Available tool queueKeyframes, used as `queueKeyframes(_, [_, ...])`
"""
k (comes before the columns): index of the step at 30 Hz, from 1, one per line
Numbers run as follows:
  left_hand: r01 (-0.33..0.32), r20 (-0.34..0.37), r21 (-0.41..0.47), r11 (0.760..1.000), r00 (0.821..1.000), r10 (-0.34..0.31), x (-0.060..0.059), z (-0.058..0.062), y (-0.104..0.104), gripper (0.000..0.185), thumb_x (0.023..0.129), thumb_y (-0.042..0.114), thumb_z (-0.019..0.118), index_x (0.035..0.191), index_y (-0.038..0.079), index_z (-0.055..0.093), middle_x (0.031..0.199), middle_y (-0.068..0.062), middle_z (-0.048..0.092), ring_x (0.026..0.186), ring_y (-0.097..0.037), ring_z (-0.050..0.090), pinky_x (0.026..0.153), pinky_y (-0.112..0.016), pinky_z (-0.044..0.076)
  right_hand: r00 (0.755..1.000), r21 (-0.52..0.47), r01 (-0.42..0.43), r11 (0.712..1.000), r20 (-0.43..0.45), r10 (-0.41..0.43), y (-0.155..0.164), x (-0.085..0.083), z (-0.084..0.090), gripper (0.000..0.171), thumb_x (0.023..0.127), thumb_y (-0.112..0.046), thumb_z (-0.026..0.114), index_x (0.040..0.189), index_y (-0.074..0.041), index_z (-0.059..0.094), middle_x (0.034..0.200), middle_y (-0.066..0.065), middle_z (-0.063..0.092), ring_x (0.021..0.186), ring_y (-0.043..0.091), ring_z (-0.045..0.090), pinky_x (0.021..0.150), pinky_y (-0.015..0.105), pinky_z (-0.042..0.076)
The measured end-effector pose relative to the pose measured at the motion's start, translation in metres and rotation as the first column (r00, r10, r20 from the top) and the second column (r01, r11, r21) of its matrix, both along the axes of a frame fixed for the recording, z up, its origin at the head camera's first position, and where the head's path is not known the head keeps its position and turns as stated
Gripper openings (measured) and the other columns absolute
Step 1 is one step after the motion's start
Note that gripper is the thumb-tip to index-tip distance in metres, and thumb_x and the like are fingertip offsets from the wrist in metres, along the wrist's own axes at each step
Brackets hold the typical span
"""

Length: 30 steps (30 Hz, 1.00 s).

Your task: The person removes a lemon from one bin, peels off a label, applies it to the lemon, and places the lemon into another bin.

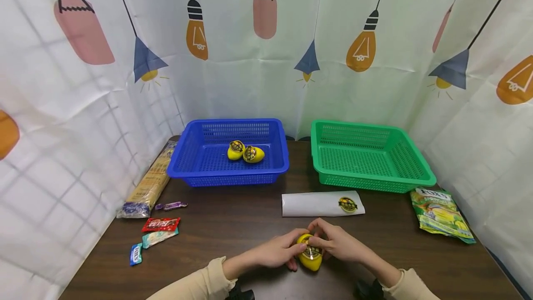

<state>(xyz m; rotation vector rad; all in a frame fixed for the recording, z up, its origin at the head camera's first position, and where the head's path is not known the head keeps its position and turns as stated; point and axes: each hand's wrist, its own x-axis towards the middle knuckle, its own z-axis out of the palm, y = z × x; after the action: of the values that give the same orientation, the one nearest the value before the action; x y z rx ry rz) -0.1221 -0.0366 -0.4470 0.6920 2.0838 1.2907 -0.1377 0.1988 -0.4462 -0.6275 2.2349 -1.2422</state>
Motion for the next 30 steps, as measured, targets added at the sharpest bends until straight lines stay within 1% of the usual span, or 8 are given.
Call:
queueKeyframes(3, [0.017, 0.023, 0.012, 1.000, 1.000, -0.017, -0.002, 0.001, 0.000, 0.042, 0.106, 0.031, 0.046, 0.147, 0.021, 0.042, 0.094, -0.011, 0.072, 0.065, -0.012, 0.067, 0.061, -0.023, 0.055, 0.998, -0.043, -0.013, 0.999, 0.065, 0.016, 0.003, 0.001, 0.001, 0.044, 0.100, -0.036, 0.056, 0.130, -0.005, 0.049, 0.107, 0.016, 0.069, 0.074, 0.014, 0.068, 0.063, 0.028, 0.061])
queueKeyframes(6, [0.032, 0.096, 0.067, 0.997, 0.995, -0.039, -0.004, 0.001, 0.001, 0.042, 0.106, 0.029, 0.045, 0.147, 0.019, 0.040, 0.106, -0.011, 0.069, 0.073, -0.016, 0.070, 0.067, -0.025, 0.059, 0.994, -0.080, -0.016, 0.997, 0.109, 0.025, 0.005, 0.002, 0.002, 0.045, 0.100, -0.034, 0.059, 0.133, -0.005, 0.048, 0.112, 0.018, 0.067, 0.085, 0.017, 0.069, 0.067, 0.031, 0.062])
queueKeyframes(10, [0.028, 0.246, 0.175, 0.984, 0.967, -0.072, -0.006, 0.000, 0.003, 0.042, 0.107, 0.026, 0.044, 0.147, 0.017, 0.036, 0.125, -0.012, 0.059, 0.094, -0.020, 0.068, 0.082, -0.033, 0.062, 0.986, -0.118, 0.013, 0.993, 0.164, 0.007, 0.006, 0.003, 0.004, 0.044, 0.099, -0.032, 0.062, 0.133, -0.008, 0.048, 0.120, 0.020, 0.063, 0.098, 0.023, 0.068, 0.072, 0.036, 0.062])
queueKeyframes(14, [-0.001, 0.324, 0.224, 0.975, 0.943, -0.073, -0.007, -0.001, 0.005, 0.041, 0.107, 0.028, 0.042, 0.147, 0.018, 0.037, 0.135, -0.012, 0.049, 0.107, -0.020, 0.062, 0.091, -0.040, 0.060, 0.980, -0.153, 0.065, 0.986, 0.197, -0.034, 0.005, 0.003, 0.004, 0.043, 0.097, -0.031, 0.065, 0.130, -0.008, 0.050, 0.123, 0.022, 0.061, 0.102, 0.026, 0.066, 0.073, 0.040, 0.063])
queueKeyframes(19, [-0.014, 0.318, 0.230, 0.973, 0.946, -0.061, -0.005, 0.000, 0.004, 0.042, 0.108, 0.032, 0.039, 0.148, 0.019, 0.039, 0.144, -0.014, 0.043, 0.114, -0.021, 0.058, 0.096, -0.044, 0.057, 0.961, -0.197, 0.118, 0.973, 0.270, -0.062, -0.001, 0.004, 0.003, 0.043, 0.098, -0.032, 0.063, 0.130, -0.006, 0.050, 0.128, 0.022, 0.057, 0.103, 0.022, 0.064, 0.076, 0.043, 0.063])
queueKeyframes(24, [-0.008, 0.314, 0.265, 0.964, 0.946, -0.078, -0.005, 0.001, 0.001, 0.044, 0.108, 0.028, 0.040, 0.151, 0.017, 0.037, 0.150, -0.017, 0.040, 0.125, -0.025, 0.055, 0.104, -0.049, 0.052, 0.942, -0.221, 0.181, 0.958, 0.318, -0.105, -0.004, 0.005, 0.002, 0.044, 0.098, -0.031, 0.063, 0.131, -0.005, 0.050, 0.132, 0.024, 0.051, 0.101, 0.021, 0.064, 0.077, 0.044, 0.063])
queueKeyframes(27, [-0.003, 0.314, 0.305, 0.952, 0.944, -0.097, -0.007, 0.001, 0.000, 0.046, 0.108, 0.024, 0.040, 0.152, 0.016, 0.035, 0.155, -0.018, 0.034, 0.129, -0.027, 0.053, 0.108, -0.049, 0.049, 0.948, -0.243, 0.183, 0.953, 0.299, -0.106, -0.004, 0.004, 0.002, 0.044, 0.098, -0.029, 0.064, 0.131, -0.004, 0.049, 0.133, 0.026, 0.049, 0.101, 0.022, 0.065, 0.076, 0.045, 0.063])
queueKeyframes(30, [-0.001, 0.320, 0.327, 0.945, 0.941, -0.110, -0.008, 0.000, -0.001, 0.047, 0.107, 0.023, 0.042, 0.154, 0.017, 0.035, 0.162, -0.015, 0.025, 0.132, -0.028, 0.052, 0.109, -0.048, 0.049, 0.962, -0.253, 0.148, 0.956, 0.259, -0.081, -0.003, 0.003, 0.002, 0.043, 0.098, -0.026, 0.064, 0.132, -0.004, 0.050, 0.133, 0.026, 0.049, 0.102, 0.023, 0.066, 0.076, 0.046, 0.063])
